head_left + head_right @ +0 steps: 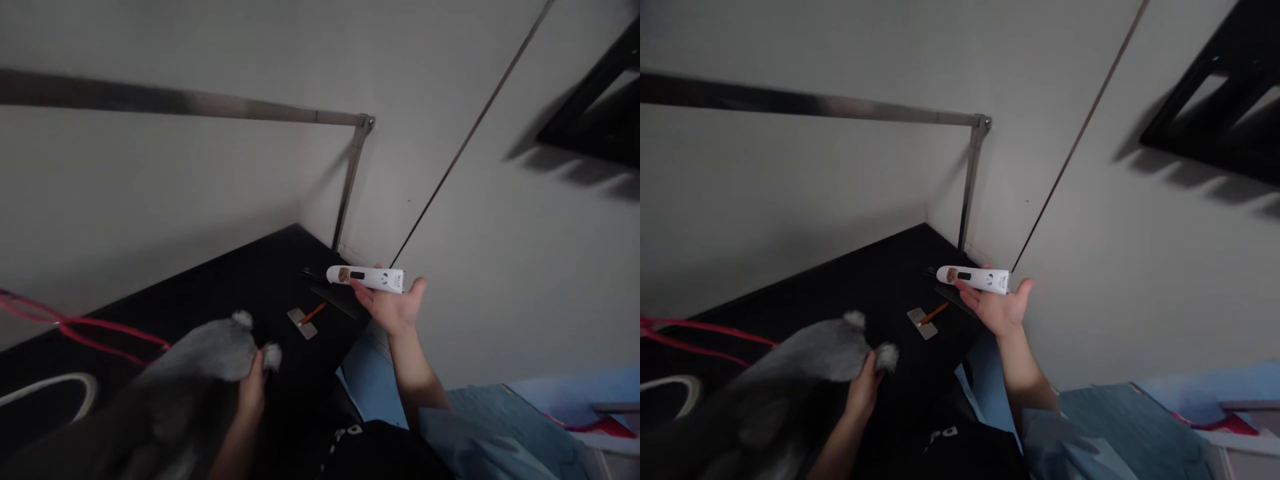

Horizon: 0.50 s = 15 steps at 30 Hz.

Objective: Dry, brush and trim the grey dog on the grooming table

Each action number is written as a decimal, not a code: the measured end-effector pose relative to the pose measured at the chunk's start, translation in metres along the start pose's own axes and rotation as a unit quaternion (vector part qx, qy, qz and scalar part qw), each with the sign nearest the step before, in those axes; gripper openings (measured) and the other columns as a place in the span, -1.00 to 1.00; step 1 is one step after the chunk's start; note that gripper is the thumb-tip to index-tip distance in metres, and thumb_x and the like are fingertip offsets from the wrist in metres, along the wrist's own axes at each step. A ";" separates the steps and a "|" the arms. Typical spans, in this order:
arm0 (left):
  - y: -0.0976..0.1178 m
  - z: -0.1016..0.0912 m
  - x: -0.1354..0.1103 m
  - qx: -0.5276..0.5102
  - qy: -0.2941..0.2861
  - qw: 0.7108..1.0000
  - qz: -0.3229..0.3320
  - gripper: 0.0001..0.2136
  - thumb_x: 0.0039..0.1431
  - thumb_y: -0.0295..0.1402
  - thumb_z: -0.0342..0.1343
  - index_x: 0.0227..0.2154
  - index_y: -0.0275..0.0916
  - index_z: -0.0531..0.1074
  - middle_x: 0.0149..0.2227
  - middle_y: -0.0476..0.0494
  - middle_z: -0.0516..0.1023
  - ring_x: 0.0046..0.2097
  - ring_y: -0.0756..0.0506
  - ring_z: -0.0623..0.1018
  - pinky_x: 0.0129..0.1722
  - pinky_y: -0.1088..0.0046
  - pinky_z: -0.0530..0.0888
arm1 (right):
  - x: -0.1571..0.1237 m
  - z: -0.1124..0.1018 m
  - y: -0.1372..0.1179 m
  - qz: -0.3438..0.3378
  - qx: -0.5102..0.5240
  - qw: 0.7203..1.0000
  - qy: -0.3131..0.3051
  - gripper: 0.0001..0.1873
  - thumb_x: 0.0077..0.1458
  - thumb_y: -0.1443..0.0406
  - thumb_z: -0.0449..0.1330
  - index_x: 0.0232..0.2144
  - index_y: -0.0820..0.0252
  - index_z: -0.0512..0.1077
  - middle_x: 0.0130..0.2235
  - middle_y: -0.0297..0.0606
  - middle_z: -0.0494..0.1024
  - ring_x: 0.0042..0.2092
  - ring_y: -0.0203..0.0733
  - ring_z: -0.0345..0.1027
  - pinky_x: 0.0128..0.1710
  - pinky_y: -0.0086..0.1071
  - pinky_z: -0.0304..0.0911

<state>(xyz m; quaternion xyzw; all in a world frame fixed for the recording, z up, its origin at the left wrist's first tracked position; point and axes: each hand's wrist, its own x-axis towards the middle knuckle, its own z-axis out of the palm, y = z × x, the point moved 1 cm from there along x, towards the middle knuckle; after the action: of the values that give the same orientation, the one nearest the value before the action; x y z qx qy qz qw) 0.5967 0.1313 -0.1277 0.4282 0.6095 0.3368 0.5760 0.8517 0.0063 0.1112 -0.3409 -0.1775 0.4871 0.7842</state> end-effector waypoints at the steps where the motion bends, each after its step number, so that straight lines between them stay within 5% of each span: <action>1: 0.006 0.004 -0.004 -0.060 0.019 0.997 -0.048 -0.77 0.24 -0.25 -0.05 -0.17 -0.21 0.42 -0.17 -0.16 0.57 -0.02 -0.19 0.54 0.00 0.21 0.47 | 0.004 -0.002 0.004 0.023 0.006 1.000 -0.008 -0.05 -0.28 -0.45 -0.04 -0.12 0.14 0.36 0.03 0.03 0.46 0.08 0.19 0.36 0.03 0.04 0.29; 5: 0.034 0.015 -0.019 -0.255 0.059 0.950 -0.173 -0.87 0.23 -0.32 -0.01 -0.29 -0.19 0.43 -0.31 -0.05 0.56 -0.19 -0.08 0.56 0.01 0.32 0.43 | 0.020 -0.013 0.013 0.073 0.020 0.994 -0.078 -0.42 -0.11 -0.02 0.24 -0.06 0.09 0.35 0.08 -0.05 0.45 0.13 0.08 0.33 0.16 0.01 0.16; 9: 0.058 0.015 -0.031 -0.297 0.067 0.914 -0.267 -0.75 0.27 -0.26 -0.08 -0.41 -0.21 0.44 -0.43 -0.04 0.54 -0.35 -0.08 0.53 0.03 0.20 0.36 | 0.033 -0.032 0.042 0.154 0.001 0.980 -0.127 -0.43 -0.17 0.27 0.26 -0.02 0.12 0.37 0.00 -0.14 0.54 0.00 -0.08 0.44 0.07 -0.14 0.29; 11: 0.064 0.012 -0.037 -0.305 0.063 0.902 -0.300 -0.69 0.29 -0.20 -0.11 -0.42 -0.21 0.45 -0.43 -0.06 0.54 -0.37 -0.10 0.52 0.04 0.13 0.33 | 0.037 -0.044 0.072 0.229 -0.046 0.970 -0.074 -0.61 -0.08 0.21 0.24 -0.15 0.21 0.42 -0.25 -0.17 0.61 -0.28 -0.19 0.50 -0.21 -0.30 0.41; 15: 0.068 0.009 -0.046 -0.403 0.045 0.871 -0.278 -0.73 0.30 -0.27 -0.11 -0.40 -0.21 0.45 -0.41 -0.09 0.56 -0.38 -0.12 0.53 -0.15 0.19 0.41 | 0.028 -0.065 0.136 0.332 -0.171 0.926 0.061 -0.65 0.12 0.04 0.12 -0.33 0.25 0.39 -0.62 -0.34 0.45 -0.64 -0.32 0.29 -0.64 -0.47 0.22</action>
<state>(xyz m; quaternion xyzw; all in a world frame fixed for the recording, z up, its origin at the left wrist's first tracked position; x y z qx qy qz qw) 0.6131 0.1166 -0.0478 -0.0440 0.5399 0.3979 0.7404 0.8170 0.0472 -0.0318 -0.5381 -0.0862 0.6603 0.5168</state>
